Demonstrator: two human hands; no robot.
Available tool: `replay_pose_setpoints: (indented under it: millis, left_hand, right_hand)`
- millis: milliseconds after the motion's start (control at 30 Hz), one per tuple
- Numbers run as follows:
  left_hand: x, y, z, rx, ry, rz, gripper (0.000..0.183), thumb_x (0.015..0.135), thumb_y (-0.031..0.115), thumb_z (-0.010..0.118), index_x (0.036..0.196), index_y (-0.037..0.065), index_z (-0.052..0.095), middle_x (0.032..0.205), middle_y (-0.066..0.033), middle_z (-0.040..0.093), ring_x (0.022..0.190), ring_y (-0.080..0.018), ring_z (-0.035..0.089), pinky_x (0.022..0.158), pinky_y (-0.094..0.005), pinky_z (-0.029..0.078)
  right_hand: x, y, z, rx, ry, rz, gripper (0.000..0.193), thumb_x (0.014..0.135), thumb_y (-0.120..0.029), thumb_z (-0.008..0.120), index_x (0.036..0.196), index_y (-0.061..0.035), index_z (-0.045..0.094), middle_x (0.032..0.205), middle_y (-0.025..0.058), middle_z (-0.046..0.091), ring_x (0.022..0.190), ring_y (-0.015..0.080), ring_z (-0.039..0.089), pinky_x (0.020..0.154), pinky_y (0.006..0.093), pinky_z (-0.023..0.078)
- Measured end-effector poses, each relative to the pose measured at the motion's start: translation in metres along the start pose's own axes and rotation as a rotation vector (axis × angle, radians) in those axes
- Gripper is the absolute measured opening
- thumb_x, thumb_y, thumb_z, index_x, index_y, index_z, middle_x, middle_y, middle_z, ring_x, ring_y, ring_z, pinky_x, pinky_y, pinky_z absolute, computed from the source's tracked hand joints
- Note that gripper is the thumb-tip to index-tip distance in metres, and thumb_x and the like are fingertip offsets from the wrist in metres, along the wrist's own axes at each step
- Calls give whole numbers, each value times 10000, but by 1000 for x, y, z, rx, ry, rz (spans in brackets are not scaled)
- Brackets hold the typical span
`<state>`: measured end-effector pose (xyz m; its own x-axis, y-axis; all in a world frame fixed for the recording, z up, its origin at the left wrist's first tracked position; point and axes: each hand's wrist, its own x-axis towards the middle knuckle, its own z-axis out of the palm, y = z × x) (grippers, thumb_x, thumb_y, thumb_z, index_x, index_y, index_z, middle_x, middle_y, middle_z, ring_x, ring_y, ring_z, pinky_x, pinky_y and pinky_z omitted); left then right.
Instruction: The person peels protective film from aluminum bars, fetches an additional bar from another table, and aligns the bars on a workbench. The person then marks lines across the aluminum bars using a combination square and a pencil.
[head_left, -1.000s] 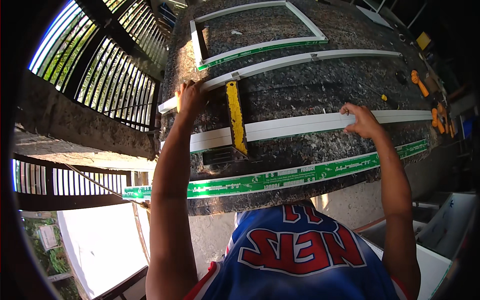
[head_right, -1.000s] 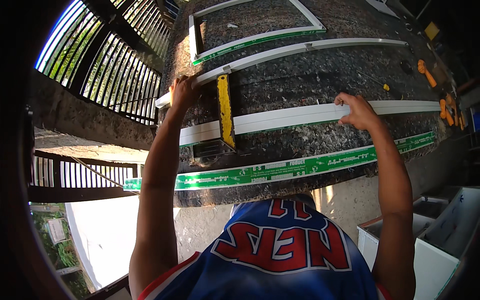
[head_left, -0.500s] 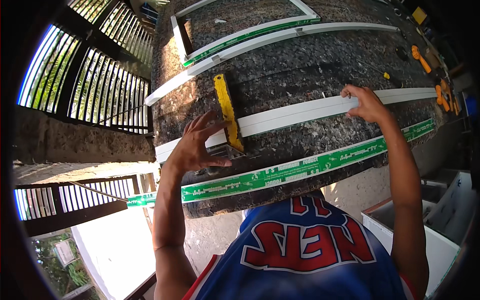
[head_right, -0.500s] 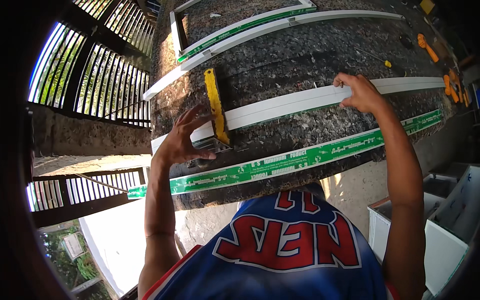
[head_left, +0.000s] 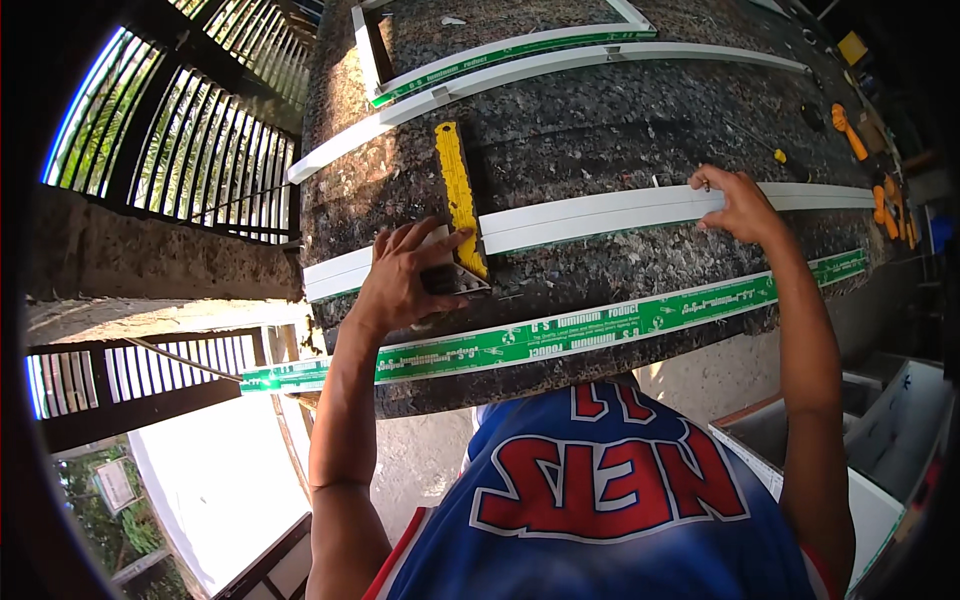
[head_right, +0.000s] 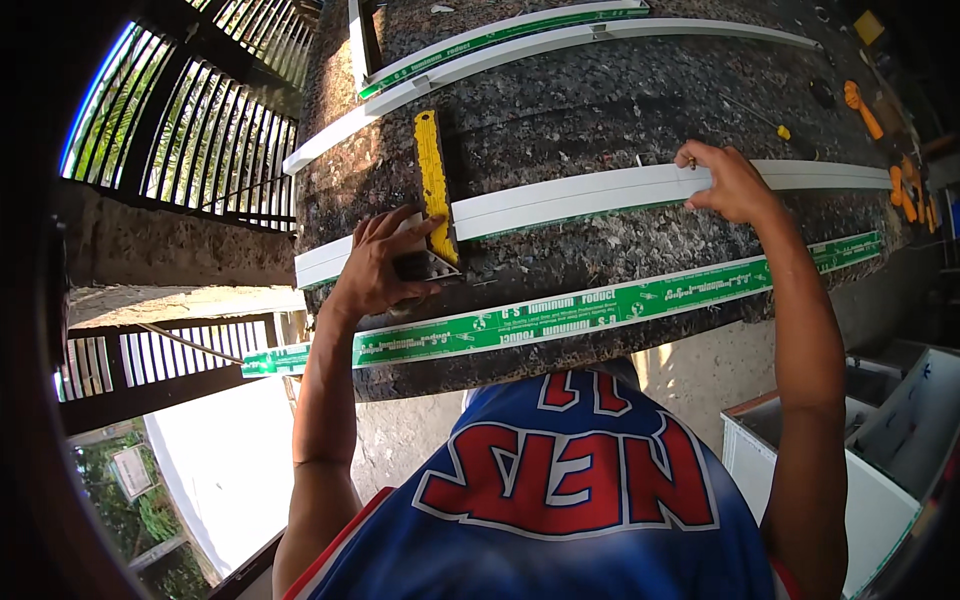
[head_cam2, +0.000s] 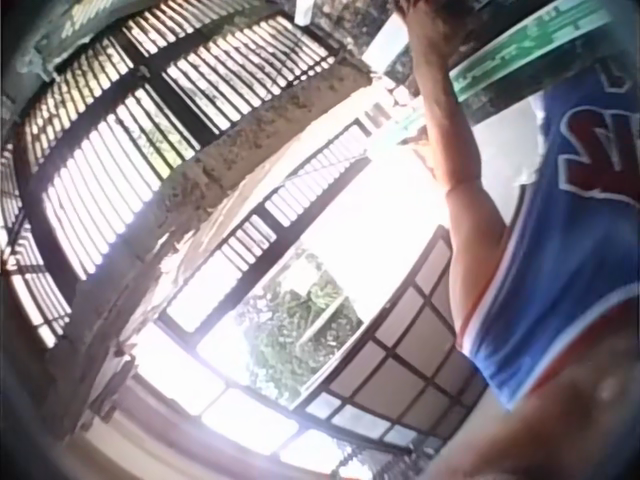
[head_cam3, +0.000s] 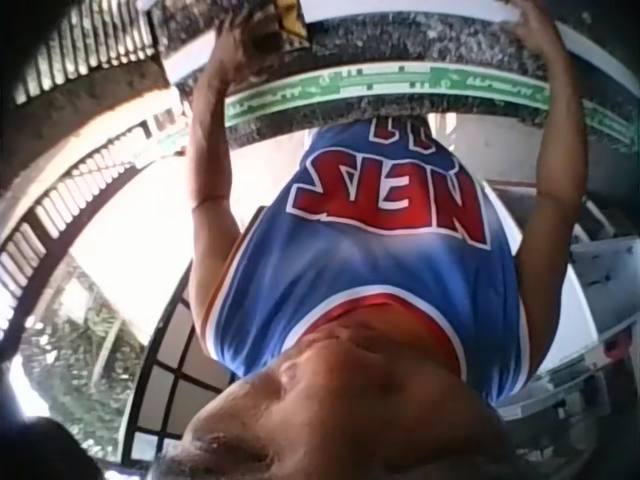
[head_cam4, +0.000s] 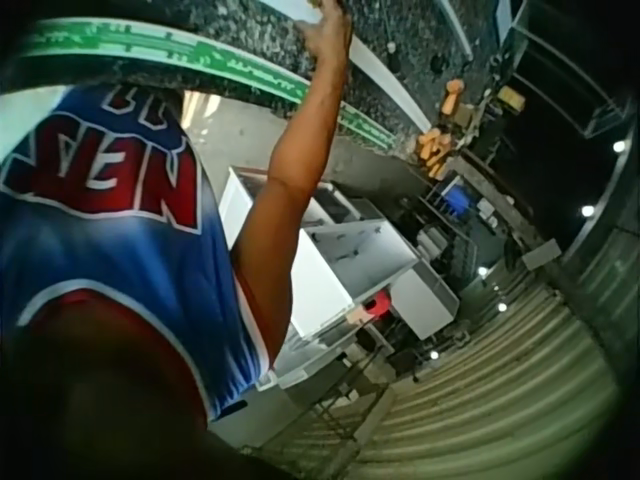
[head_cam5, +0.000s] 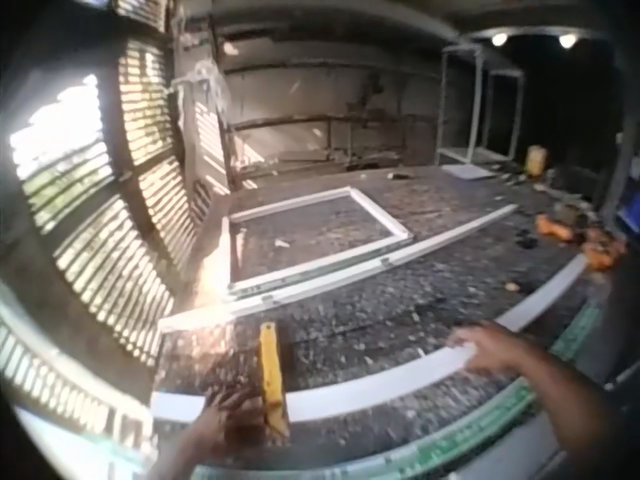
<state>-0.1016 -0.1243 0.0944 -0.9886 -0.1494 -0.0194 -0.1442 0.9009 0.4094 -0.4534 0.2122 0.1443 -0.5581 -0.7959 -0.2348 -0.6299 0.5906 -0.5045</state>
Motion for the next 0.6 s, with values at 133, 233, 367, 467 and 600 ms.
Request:
replay_pose_setpoints:
  millis: [133, 233, 367, 467, 600]
  left_hand:
    - [-1, 0, 0, -8, 28, 11, 942, 587, 422, 900, 1446, 284, 540, 1476, -152, 472, 1311, -360, 467, 1140, -500, 271]
    - [1, 0, 0, -24, 21, 27, 947, 589, 420, 900, 1451, 284, 535, 1475, -149, 474, 1314, -359, 467, 1134, -496, 275]
    - [1, -2, 2, -32, 13, 20, 946, 591, 409, 903, 1453, 300, 528, 1481, -139, 466, 1326, -351, 455, 1133, -490, 275]
    - [-1, -3, 1, -40, 15, 20, 938, 598, 400, 904, 1452, 317, 524, 1478, -127, 463, 1324, -344, 452, 1128, -487, 280]
    - [1, -3, 1, -52, 13, 20, 953, 587, 388, 910, 1455, 321, 521, 1479, -122, 464, 1317, -335, 459, 1118, -484, 288]
  right_hand:
    - [0, 1, 2, 9, 31, -15, 520, 652, 38, 830, 1097, -42, 573, 1019, 179, 702, 900, 239, 671, 766, 382, 491]
    - [0, 4, 2, 7, 46, -47, 521, 653, 43, 828, 1098, -42, 571, 1025, 179, 701, 843, 215, 664, 739, 375, 491]
    - [1, -1, -2, 6, -10, 47, 531, 643, 51, 807, 1113, -36, 577, 1056, 116, 679, 892, 164, 618, 680, 342, 508]
    - [0, -10, -2, 27, -9, 90, 531, 654, 38, 832, 1105, -51, 567, 1033, 181, 703, 856, 220, 674, 749, 373, 492]
    - [-1, -2, 1, 15, 28, 4, 530, 654, 36, 832, 1104, -53, 566, 1032, 179, 704, 914, 248, 681, 780, 377, 493]
